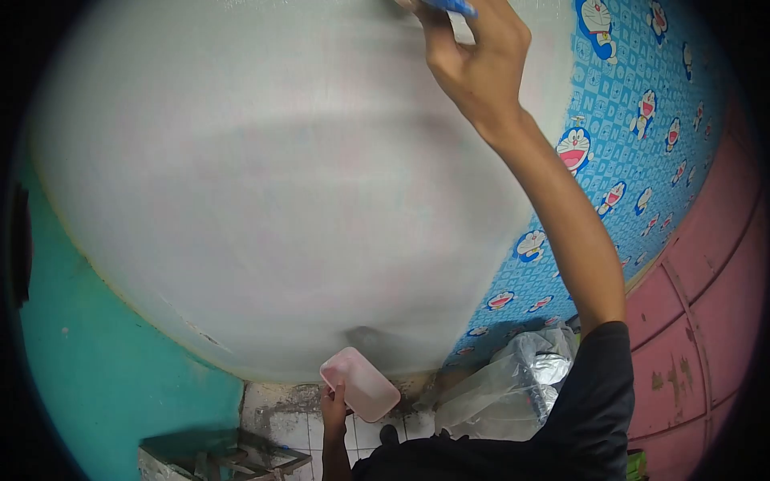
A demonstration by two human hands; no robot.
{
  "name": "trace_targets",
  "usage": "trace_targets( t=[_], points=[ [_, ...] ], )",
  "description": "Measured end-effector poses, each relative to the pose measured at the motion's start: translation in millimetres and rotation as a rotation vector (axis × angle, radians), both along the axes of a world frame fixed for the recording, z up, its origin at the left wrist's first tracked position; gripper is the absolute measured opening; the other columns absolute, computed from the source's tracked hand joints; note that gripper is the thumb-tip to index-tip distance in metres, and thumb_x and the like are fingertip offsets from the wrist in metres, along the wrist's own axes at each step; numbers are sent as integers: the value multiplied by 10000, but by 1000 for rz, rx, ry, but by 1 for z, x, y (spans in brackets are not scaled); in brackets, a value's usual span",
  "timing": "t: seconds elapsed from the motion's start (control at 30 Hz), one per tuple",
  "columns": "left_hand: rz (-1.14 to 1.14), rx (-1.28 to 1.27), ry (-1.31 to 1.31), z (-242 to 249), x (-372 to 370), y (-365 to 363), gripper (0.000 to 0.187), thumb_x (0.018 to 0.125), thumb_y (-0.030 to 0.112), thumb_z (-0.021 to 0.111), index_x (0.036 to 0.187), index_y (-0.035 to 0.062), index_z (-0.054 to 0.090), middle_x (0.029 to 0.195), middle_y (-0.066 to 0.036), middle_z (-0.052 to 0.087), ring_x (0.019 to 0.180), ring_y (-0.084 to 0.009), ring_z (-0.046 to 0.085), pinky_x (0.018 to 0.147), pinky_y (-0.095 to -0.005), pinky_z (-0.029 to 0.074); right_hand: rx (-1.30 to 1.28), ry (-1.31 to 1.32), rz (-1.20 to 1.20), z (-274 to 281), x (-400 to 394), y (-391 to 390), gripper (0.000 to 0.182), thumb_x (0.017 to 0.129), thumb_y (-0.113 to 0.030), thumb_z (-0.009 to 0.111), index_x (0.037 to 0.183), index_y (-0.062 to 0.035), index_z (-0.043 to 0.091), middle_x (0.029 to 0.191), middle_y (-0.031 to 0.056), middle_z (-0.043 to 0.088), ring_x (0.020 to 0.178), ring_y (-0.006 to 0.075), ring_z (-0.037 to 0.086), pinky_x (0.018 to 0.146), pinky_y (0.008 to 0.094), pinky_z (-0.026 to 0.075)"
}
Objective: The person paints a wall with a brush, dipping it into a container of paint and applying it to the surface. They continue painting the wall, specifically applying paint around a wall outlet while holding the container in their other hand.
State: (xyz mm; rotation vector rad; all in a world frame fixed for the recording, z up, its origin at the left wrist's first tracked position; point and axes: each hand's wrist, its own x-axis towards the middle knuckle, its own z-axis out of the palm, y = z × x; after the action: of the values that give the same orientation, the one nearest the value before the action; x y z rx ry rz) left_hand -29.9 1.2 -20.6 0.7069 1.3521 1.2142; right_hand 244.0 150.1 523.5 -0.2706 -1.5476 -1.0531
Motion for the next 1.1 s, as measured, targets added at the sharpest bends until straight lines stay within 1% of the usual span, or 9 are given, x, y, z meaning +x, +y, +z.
trace_targets(
  t=[0.17,0.3,0.33,0.47,0.6,0.73,0.8,0.93,1.1],
  points=[
    [33,25,-61,-7,-6,6,525,924,333,642,1240,-43,457,1065,-160,614,862,-210,654,611,-325,576,9,-101,-230,-81,15,23,301,650,34,742,930,-71,713,1008,120,697,851,266,653,717,345,514],
    [26,8,-87,4,-14,4,520,917,314,659,1227,-55,465,1044,-157,614,851,-208,649,596,-309,563,-316,-406,-483,-207,16,9,189,693,-116,718,867,-186,696,940,26,704,787,184,633,627,323,468],
    [17,-7,-80,7,-16,4,521,918,313,658,1230,-57,465,1044,-160,617,853,-210,650,596,-309,563,-166,-378,-396,-256,21,19,239,743,-126,681,968,-210,684,997,-14,680,882,141,640,733,333,481],
    [10,-7,-53,-21,-29,7,512,923,303,641,1248,-52,464,1055,-167,628,849,-227,666,603,-325,580,-675,-400,-22,-337,0,-26,231,746,-71,618,961,-144,663,988,26,663,897,186,624,787,336,461],
    [-9,23,21,-43,-43,14,525,931,313,616,1276,-42,440,1038,-168,643,828,-253,688,620,-355,605,-979,-316,107,-316,-5,-22,216,728,-77,626,942,-96,658,902,82,642,831,281,609,743,356,472],
    [-73,108,35,-65,-56,27,550,930,298,624,1296,-60,422,1019,-172,645,828,-249,686,617,-363,597,-920,-61,200,-196,-14,-1,128,785,-31,627,906,-57,659,846,123,632,765,342,592,699,375,481],
    [-94,132,31,-59,-57,32,563,925,290,632,1310,-59,416,1017,-173,646,819,-243,683,610,-357,589,-848,-90,164,-137,-7,8,88,827,-31,621,893,-53,675,861,116,647,770,287,618,701,339,476],
    [-74,35,-40,-26,-54,31,442,912,203,656,1232,-70,522,1099,-170,644,980,-228,636,831,-345,513,-510,-52,46,-24,-12,3,109,834,-45,632,914,-66,703,881,75,675,794,167,633,690,280,464],
    [-51,14,-50,-23,-49,31,453,920,205,646,1257,-61,501,1106,-157,640,977,-218,633,837,-340,507,90,-3,-84,39,-28,-2,129,821,32,679,933,-31,685,929,61,705,813,212,657,756,290,513]
  ],
)
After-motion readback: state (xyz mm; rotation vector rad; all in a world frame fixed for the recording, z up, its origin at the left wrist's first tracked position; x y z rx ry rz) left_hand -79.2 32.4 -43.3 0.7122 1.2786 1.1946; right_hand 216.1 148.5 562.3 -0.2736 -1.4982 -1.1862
